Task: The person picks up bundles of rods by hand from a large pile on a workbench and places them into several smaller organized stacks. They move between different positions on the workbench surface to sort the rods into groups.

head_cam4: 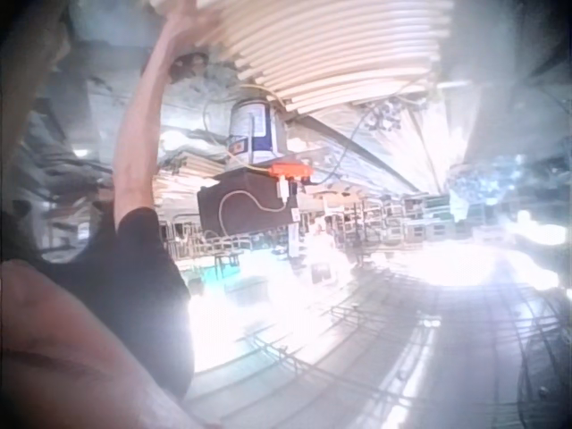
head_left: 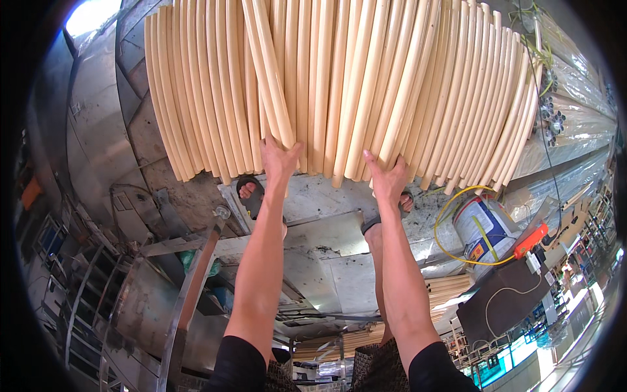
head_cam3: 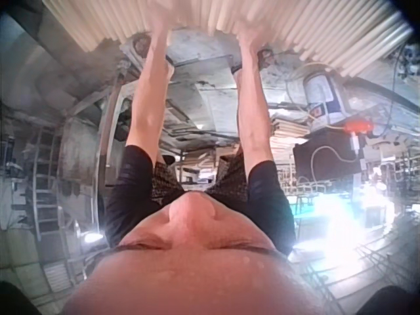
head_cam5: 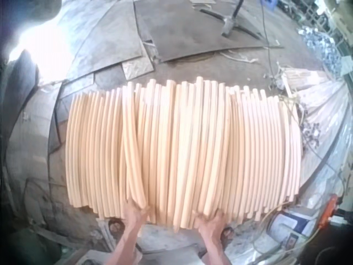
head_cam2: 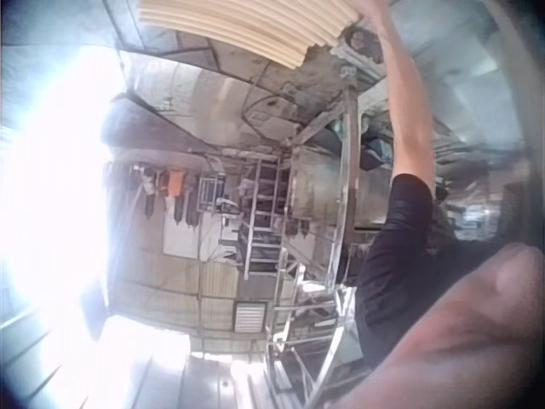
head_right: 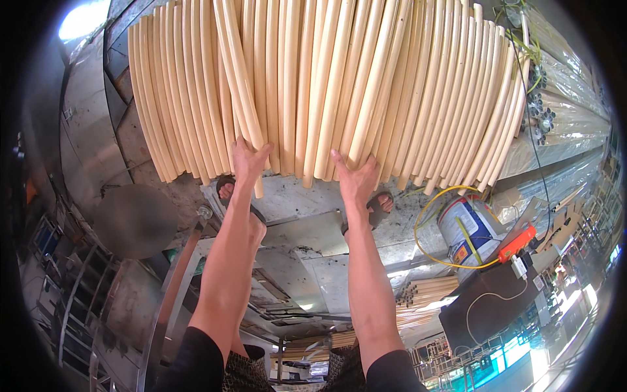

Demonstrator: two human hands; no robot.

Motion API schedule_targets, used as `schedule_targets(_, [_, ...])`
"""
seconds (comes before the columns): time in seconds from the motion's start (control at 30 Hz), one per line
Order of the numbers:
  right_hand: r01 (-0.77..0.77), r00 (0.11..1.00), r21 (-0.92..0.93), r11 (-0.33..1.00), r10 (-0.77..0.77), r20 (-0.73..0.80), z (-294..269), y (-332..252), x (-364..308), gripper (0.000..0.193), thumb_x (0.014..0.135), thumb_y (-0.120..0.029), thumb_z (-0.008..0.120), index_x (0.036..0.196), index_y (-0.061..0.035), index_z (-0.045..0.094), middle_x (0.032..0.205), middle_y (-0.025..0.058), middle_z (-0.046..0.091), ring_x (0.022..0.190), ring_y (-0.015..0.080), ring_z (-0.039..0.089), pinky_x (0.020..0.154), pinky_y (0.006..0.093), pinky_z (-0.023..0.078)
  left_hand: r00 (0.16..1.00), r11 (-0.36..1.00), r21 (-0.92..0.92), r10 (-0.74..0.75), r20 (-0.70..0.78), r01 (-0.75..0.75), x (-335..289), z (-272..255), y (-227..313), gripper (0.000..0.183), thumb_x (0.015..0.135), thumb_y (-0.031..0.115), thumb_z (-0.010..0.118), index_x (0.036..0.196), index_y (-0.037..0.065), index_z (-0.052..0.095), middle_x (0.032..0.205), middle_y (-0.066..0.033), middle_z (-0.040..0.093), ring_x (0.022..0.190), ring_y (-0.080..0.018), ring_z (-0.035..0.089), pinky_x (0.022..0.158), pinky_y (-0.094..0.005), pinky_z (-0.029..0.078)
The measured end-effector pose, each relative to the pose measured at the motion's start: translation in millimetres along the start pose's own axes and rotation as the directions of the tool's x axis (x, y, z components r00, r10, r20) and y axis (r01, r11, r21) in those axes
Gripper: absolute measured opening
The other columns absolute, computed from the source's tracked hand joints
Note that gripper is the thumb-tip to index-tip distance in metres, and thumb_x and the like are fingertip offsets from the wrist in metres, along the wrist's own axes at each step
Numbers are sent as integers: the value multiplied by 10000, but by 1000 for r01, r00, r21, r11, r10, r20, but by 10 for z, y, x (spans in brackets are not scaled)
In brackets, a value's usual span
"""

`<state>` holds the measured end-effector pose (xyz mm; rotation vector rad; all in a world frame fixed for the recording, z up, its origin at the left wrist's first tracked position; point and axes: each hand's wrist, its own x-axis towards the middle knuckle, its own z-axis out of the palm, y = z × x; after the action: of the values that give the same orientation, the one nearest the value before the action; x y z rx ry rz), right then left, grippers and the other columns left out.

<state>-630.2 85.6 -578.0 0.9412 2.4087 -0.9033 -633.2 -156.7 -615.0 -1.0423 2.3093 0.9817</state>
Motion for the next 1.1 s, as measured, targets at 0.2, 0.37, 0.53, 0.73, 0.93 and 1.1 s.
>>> schedule_targets(0.2, [-125, 987, -69, 990, 117, -109, 88, -141, 60, 984, 705, -631, 742, 1235, 158, 486, 1196, 312, 483, 1139, 430, 519, 946, 493, 444, 975, 979, -111, -150, 162, 169, 155, -16, -54, 662, 681, 163, 747, 1217, -91, 453, 960, -203, 603, 818, -316, 614, 750, -422, 515])
schedule_targets(0.37, [-155, 985, -58, 986, 151, -79, 77, -20, 186, 971, 749, -670, 673, 1240, 148, 490, 1195, 323, 480, 1139, 457, 505, 937, 525, 439, 928, 787, -530, -136, 348, 314, 29, -150, 126, 418, 683, 79, 729, 1053, -57, 587, 890, -129, 662, 735, -190, 635, 653, -338, 524])
schedule_targets(0.53, [-32, 992, -142, 989, 14, -122, 129, 11, 10, 913, 795, -640, 647, 1264, 126, 486, 1189, 303, 471, 1106, 446, 506, 938, 522, 419, 935, 775, -564, -96, 341, 285, -72, -32, 174, 422, 723, 83, 710, 1102, -41, 573, 939, -114, 659, 803, -179, 642, 738, -327, 523])
schedule_targets(0.73, [-89, 996, 51, 995, 89, -3, 77, 197, -136, 872, 836, -583, 639, 1336, 101, 433, 1272, 295, 411, 1228, 437, 407, 1007, 517, 360, 929, 726, -648, 33, 368, 231, -191, 13, 210, 495, 746, 88, 697, 1198, -7, 518, 1014, -105, 640, 872, -174, 630, 786, -324, 513])
schedule_targets(0.93, [-163, 973, 20, 986, 164, -163, 242, 58, -79, 894, 846, -630, 585, 1284, 136, 442, 1227, 312, 406, 1167, 450, 411, 964, 551, 367, 920, 721, -650, 46, 388, 238, -172, 40, 228, 580, 773, 98, 706, 1284, 9, 445, 1055, -102, 620, 915, -180, 620, 818, -333, 506])
schedule_targets(1.1, [-100, 975, -93, 991, 79, -207, 311, 3, -207, 900, 852, -613, 593, 1281, 160, 425, 1249, 315, 389, 1168, 439, 389, 953, 545, 369, 881, 700, -627, -8, 472, 342, -82, -19, 7, 584, 785, 122, 734, 1288, 19, 455, 1063, -102, 617, 938, -182, 620, 796, -336, 522])
